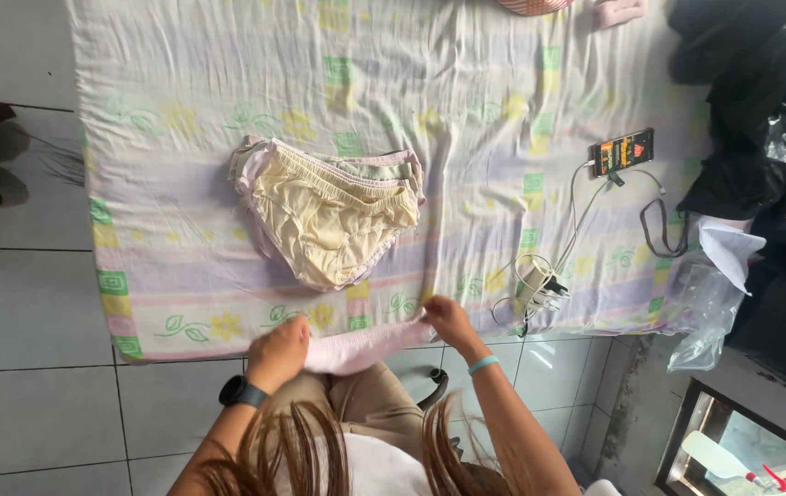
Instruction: The person retrieves a pink pair of underwear from a drawer, unfolds and refolds it on a bed, then stacks it with other folded underwear. The person returns to the drawer and pulls out additional folded underwear.
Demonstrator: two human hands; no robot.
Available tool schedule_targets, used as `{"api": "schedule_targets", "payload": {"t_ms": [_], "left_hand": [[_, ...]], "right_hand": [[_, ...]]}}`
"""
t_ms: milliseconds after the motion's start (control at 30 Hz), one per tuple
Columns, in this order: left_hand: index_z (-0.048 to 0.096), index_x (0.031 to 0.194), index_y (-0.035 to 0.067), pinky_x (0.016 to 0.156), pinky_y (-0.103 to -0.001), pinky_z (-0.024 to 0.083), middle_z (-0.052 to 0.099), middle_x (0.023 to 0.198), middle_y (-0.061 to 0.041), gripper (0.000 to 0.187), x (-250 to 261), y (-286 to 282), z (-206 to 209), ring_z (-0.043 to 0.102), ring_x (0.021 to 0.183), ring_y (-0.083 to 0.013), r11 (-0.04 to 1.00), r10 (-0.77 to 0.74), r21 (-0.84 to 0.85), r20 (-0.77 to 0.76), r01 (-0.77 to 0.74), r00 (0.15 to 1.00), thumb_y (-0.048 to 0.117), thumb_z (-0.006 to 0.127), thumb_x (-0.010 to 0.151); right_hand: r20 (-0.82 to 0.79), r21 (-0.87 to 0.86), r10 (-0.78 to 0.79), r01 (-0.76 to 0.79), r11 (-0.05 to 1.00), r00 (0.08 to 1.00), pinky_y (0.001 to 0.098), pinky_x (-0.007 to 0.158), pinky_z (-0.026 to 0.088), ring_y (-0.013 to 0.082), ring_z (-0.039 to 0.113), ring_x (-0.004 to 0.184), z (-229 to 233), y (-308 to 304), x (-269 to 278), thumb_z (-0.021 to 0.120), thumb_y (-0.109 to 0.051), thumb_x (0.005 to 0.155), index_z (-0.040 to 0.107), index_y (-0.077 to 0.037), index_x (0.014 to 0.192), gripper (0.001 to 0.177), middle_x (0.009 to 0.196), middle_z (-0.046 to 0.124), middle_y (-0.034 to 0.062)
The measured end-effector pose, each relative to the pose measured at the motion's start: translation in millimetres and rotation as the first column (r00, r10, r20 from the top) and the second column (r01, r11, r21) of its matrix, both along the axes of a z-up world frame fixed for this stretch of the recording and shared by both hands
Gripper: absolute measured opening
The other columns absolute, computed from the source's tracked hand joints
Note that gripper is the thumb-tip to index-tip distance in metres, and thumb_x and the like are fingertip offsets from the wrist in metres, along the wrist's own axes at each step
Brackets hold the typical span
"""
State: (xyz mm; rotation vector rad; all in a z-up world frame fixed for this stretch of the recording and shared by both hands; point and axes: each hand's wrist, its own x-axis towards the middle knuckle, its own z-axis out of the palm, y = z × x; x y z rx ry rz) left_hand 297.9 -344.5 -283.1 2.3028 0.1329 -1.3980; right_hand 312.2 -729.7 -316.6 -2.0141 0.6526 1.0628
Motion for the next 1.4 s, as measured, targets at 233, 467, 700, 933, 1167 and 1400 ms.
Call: {"api": "schedule_targets", "payload": {"t_ms": [233, 467, 700, 933, 1167, 1400], "left_hand": [[0.052, 0.133, 0.015, 0.093, -0.059, 0.052, 0.067, 0.125, -0.026, 0.034, 183.8, 5.2, 56.4, 0.067, 0.112, -0.0452, 0.890, 0.453, -0.217, 0.319, -0.401, 0.833, 0.035, 0.041, 0.107], [0.040, 0.142, 0.039, 0.086, -0.051, 0.057, 0.068, 0.110, -0.009, 0.041, 252.8, 33.9, -47.0, 0.074, 0.100, -0.0366, 0.985, 0.073, 0.114, 0.406, -0.130, 0.911, 0.034, 0.047, 0.102], [0.023, 0.144, 0.029, 0.086, -0.048, 0.057, 0.068, 0.126, -0.006, 0.061, 243.2, 32.2, -49.7, 0.072, 0.105, -0.0308, 0.887, 0.354, 0.081, 0.515, -0.455, 0.781, 0.038, 0.064, 0.100], [0.054, 0.135, 0.013, 0.090, -0.046, 0.056, 0.069, 0.123, -0.011, 0.054, 168.5, 31.4, 5.3, 0.067, 0.114, -0.0328, 0.927, 0.375, -0.309, 0.789, -0.213, 0.486, 0.035, 0.078, 0.092], [0.074, 0.101, 0.029, 0.060, -0.036, 0.052, 0.063, 0.089, 0.003, 0.018, 43.0, 55.6, 91.4, 0.063, 0.073, -0.0218, 0.911, 0.378, -0.380, 0.606, -0.162, 0.700, 0.040, 0.074, 0.087], [0.071, 0.113, 0.023, 0.104, -0.054, 0.039, 0.071, 0.128, 0.001, 0.035, 30.8, 20.4, 176.8, 0.060, 0.127, -0.0268, 0.894, 0.395, -0.448, 0.799, 0.010, 0.453, 0.047, 0.071, 0.086]], "right_hand": [[0.529, 0.051, -0.077, 0.059, 0.997, 0.845, 0.0465, 0.092, 0.054, 0.0344, 0.070, 0.095, -21.7, 66.2, 138.1, 0.066, 0.001, 0.091, 0.069, -0.006, 0.110, 0.021, 0.101, 0.069, 0.0157], [0.629, -0.242, 0.137, 0.025, 0.970, 0.765, 0.0374, 0.071, 0.056, 0.0278, 0.067, 0.078, -63.0, 77.0, 194.2, 0.067, 0.001, 0.073, 0.066, -0.011, 0.085, 0.017, 0.092, 0.058, 0.0063], [0.744, -0.440, 0.318, 0.074, 0.895, 0.588, 0.0401, 0.096, 0.046, 0.0281, 0.057, 0.108, -59.6, 87.4, 220.5, 0.075, 0.001, 0.067, 0.059, -0.012, 0.081, 0.024, 0.108, 0.055, 0.0026], [0.694, 0.184, -0.272, 0.200, 0.962, 0.666, 0.0347, 0.071, 0.041, 0.0150, 0.048, 0.076, -15.4, 77.7, 140.6, 0.062, 0.005, 0.081, 0.057, -0.011, 0.090, 0.019, 0.081, 0.048, -0.0003], [0.292, 0.430, -0.387, 0.241, 0.870, 0.875, 0.0245, 0.061, 0.040, 0.0109, 0.054, 0.068, 171.3, 76.6, 63.6, 0.068, 0.002, 0.083, 0.067, -0.006, 0.093, 0.013, 0.074, 0.058, 0.0007], [0.555, 0.562, -0.250, -0.136, 0.816, 0.793, 0.0182, 0.051, 0.036, 0.0070, 0.049, 0.063, 281.5, 112.1, 68.2, 0.072, -0.007, 0.096, 0.064, -0.008, 0.097, 0.008, 0.075, 0.057, -0.0018]]}}
